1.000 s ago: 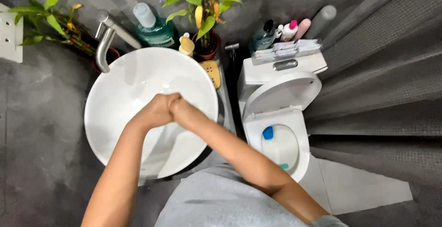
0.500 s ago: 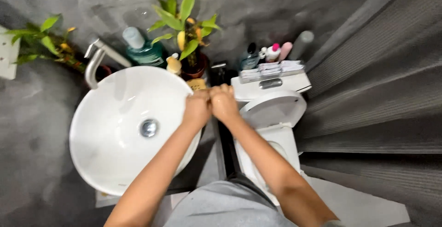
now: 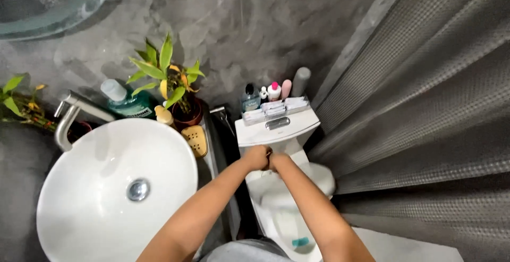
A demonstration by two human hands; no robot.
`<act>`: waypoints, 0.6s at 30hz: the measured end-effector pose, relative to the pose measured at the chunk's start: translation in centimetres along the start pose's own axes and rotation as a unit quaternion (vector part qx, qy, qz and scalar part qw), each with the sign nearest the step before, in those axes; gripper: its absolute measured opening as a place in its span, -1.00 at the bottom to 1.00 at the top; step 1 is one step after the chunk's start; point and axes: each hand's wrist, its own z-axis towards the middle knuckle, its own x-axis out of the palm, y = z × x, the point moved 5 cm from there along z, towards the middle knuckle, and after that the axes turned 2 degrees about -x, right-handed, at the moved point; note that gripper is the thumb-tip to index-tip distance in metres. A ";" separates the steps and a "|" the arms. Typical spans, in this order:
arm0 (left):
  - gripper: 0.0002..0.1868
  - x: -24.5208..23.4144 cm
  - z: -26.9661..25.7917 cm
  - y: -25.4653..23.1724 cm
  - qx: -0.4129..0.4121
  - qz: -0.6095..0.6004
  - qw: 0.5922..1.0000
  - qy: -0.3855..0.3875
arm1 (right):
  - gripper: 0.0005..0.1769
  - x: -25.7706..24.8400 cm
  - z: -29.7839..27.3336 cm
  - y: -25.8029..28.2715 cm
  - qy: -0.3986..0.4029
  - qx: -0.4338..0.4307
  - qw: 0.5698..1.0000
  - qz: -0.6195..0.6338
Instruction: Organizing and inspecting various cosmetic and skincare products on a bedroom vanity dresser.
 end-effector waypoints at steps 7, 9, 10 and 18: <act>-0.51 -7.0 -3.8 -2.5 -0.010 -0.130 0.986 -0.101 | -0.56 -8.4 -5.2 3.9 -0.050 0.037 0.973 0.223; -0.50 -9.9 -4.9 -2.2 -0.007 -0.176 0.976 -0.128 | -0.58 -8.7 -2.9 5.3 -0.112 -0.004 0.961 0.251; -0.50 -11.0 -5.4 -1.6 -0.016 -0.178 0.973 -0.147 | -0.58 -10.8 -3.5 6.9 -0.111 -0.023 0.964 0.241; -0.53 -18.8 -16.4 2.6 -0.043 -0.177 0.921 -0.344 | -0.74 -19.8 -6.6 21.3 -0.204 -0.259 0.901 0.282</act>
